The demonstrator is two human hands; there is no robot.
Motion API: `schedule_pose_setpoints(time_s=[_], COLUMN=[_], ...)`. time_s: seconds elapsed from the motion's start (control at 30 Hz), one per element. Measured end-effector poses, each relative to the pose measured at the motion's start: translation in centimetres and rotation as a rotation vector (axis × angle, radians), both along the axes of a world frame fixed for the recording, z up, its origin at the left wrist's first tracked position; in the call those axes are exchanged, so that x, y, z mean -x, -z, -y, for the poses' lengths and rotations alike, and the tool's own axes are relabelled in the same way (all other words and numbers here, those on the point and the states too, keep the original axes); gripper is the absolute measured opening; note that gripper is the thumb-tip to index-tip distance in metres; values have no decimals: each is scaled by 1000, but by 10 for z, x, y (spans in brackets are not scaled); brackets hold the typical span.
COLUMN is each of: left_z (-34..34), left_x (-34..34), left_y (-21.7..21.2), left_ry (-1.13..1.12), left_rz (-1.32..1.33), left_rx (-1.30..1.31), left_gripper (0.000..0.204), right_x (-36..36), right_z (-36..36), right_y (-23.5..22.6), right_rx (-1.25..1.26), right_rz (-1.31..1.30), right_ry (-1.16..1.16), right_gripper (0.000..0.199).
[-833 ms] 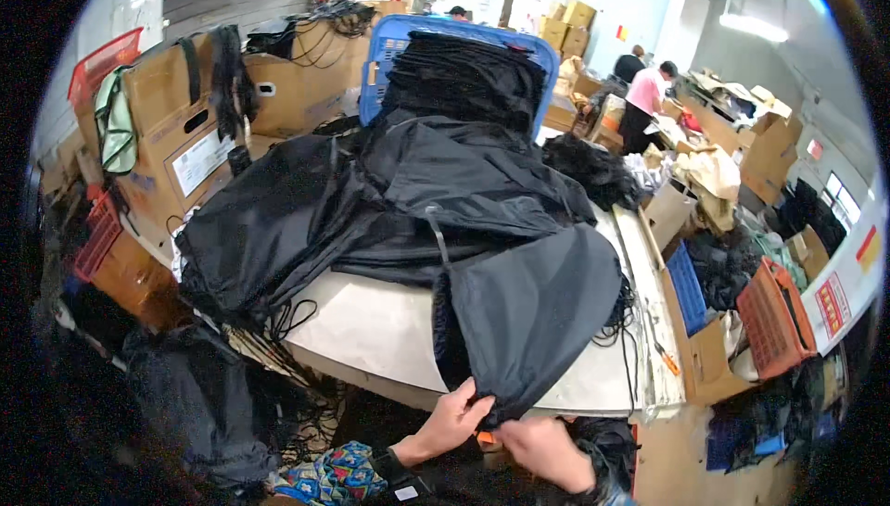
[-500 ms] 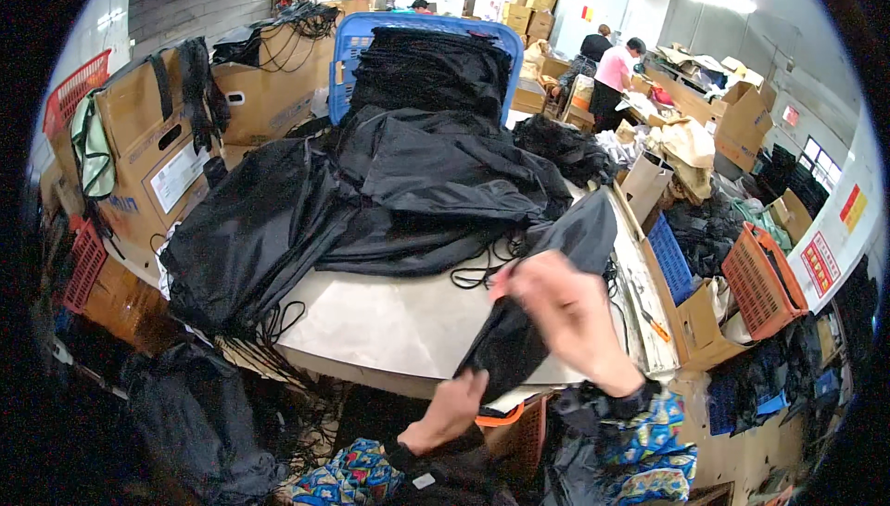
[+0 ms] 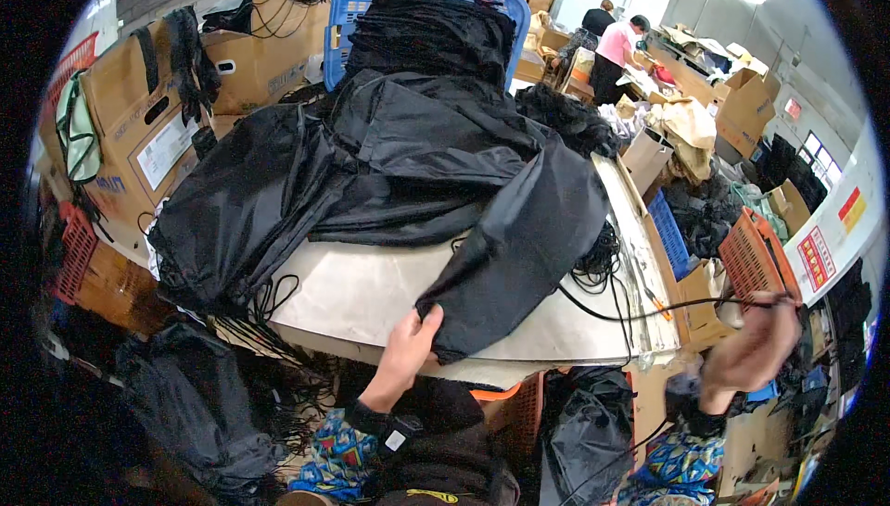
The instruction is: The person threads black drawstrings through the hems of black fabric bags using a metal hook tool. They repeatedly pick up a bag, insert the hook into the hem, pull the string through, and place the finished bag aside. The task is performed at a workbench in a cluttered workshop environment.
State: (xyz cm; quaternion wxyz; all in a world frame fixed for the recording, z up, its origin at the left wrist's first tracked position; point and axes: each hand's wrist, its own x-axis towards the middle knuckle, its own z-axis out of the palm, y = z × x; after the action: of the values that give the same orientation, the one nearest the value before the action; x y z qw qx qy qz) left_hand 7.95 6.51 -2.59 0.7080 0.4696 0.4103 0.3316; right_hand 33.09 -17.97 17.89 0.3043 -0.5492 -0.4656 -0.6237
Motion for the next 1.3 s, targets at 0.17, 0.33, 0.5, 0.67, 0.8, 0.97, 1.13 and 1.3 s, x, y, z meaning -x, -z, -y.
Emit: schedule_pose_setpoints(time_s=[0.17, 0.33, 0.5, 0.67, 0.8, 0.97, 1.13, 1.3], left_z=[9, 27, -7, -77, -99, -142, -127, -95], left_x=[8, -16, 23, 99, 66, 2, 27, 103], left_y=[-53, -77, -59, -25, -15, 1, -1, -24], left_ry=[-394, 243, 57, -227, -146, 51, 104, 39], left_rz=[-189, 137, -140, -1138, -889, -811, -292, -638], left_rx=[-1148, -1417, -1424, -1021, -1357, -1567, -1020, -1076], left_gripper=[47, 25, 10, 33, 71, 60, 33, 17], right_x=[66, 92, 43, -61, 40, 167, 124, 101], right_z=[-40, -69, -48, 17, -34, -125, -119, -124], right_y=[55, 69, 74, 89, 147, 151, 194, 200], right_rx=[644, 771, 719, 269, 589, 1008, 1181, 1127], right_rz=[-127, -26, -288, -896, -890, -591, -572, -594], right_ry=[-202, -446, 83, 416, 133, -298, -56, -224], right_gripper=[42, 46, 41, 26, 25, 60, 47, 39])
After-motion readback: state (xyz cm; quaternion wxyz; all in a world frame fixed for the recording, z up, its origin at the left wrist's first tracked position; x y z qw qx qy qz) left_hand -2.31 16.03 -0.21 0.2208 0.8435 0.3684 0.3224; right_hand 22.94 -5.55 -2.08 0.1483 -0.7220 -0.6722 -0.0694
